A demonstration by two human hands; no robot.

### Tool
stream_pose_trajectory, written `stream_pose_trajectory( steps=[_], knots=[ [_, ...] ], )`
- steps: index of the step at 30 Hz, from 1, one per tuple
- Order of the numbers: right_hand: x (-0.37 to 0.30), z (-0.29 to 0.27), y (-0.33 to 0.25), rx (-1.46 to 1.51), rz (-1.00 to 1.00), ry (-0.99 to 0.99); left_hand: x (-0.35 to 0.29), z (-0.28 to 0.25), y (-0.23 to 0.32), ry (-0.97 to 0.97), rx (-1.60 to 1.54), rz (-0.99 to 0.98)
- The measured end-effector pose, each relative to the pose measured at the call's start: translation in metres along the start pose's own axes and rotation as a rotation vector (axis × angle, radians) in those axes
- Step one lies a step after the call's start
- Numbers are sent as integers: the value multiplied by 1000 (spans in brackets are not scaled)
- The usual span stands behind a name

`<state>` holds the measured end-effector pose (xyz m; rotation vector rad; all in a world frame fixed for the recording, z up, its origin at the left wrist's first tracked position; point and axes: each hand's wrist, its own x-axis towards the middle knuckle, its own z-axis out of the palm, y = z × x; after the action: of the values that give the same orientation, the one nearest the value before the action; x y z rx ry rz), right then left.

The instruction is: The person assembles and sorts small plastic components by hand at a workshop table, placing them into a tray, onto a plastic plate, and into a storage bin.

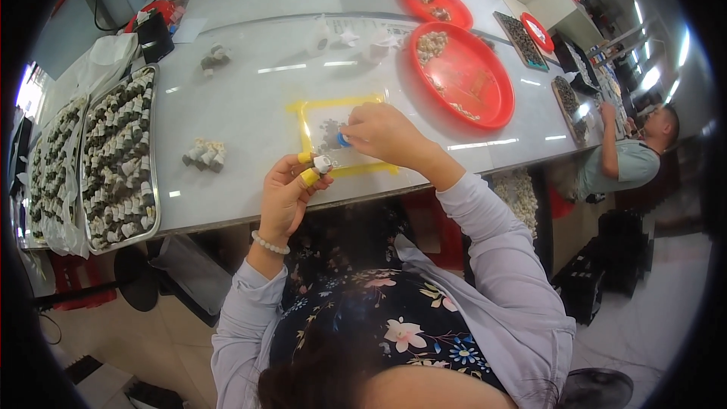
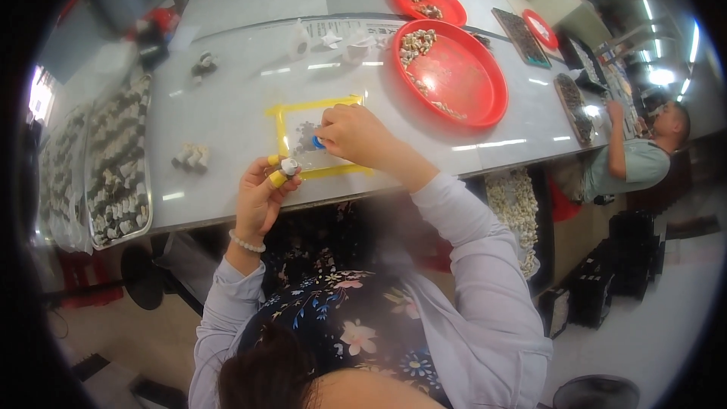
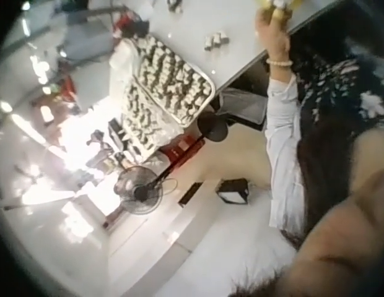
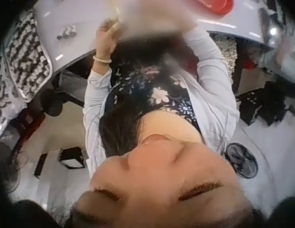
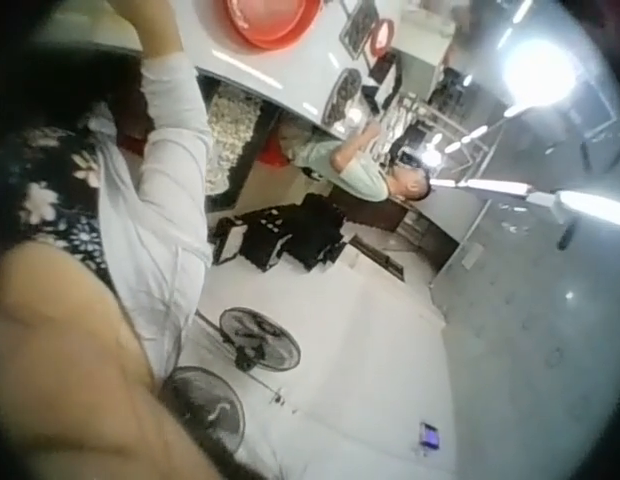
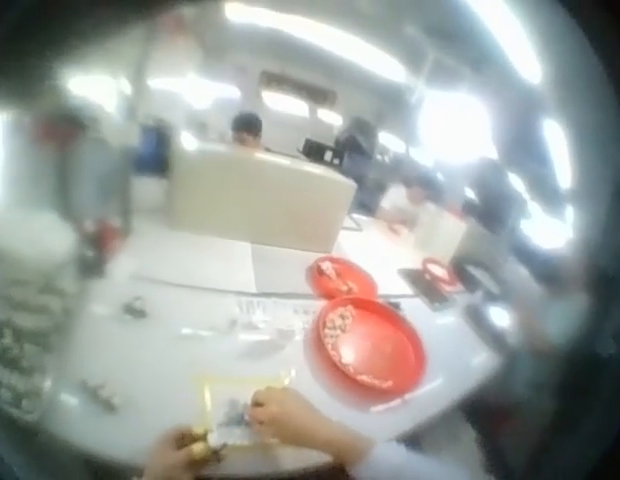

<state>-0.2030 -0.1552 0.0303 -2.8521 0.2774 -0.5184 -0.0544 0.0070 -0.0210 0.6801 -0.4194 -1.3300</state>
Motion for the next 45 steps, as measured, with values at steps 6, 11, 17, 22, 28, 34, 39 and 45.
stream_pose_trajectory(
  steps=[6, 11, 17, 22, 28, 34, 39, 45],
  knots=[
    [1, -7, -6, 60, 85, 32, 2, 5, -1, 14, -31, 29],
    [1, -6, -4, 64, 116, -5, 13, 9, -7, 38, -69, 24],
    [-1, -11, -6, 29, 95, -2, 12, 10, -7, 16, -41, 22],
    [-1, -17, -16, 260, 220, 101, 12, 10, -8, 20, -47, 24],
    [-2, -20, -33, 748, 367, 83, 12, 9, -7, 13, -36, 24],
    [-3, -15, -35, 824, 359, 47, 12, 8, -7, 10, -34, 16],
    [-5, -14, -36, 797, 329, 36, 12, 10, -8, 27, -26, 14],
    [-7, -13, -38, 768, 359, 32, 12, 8, -10, 22, 3, 34]
  ],
)
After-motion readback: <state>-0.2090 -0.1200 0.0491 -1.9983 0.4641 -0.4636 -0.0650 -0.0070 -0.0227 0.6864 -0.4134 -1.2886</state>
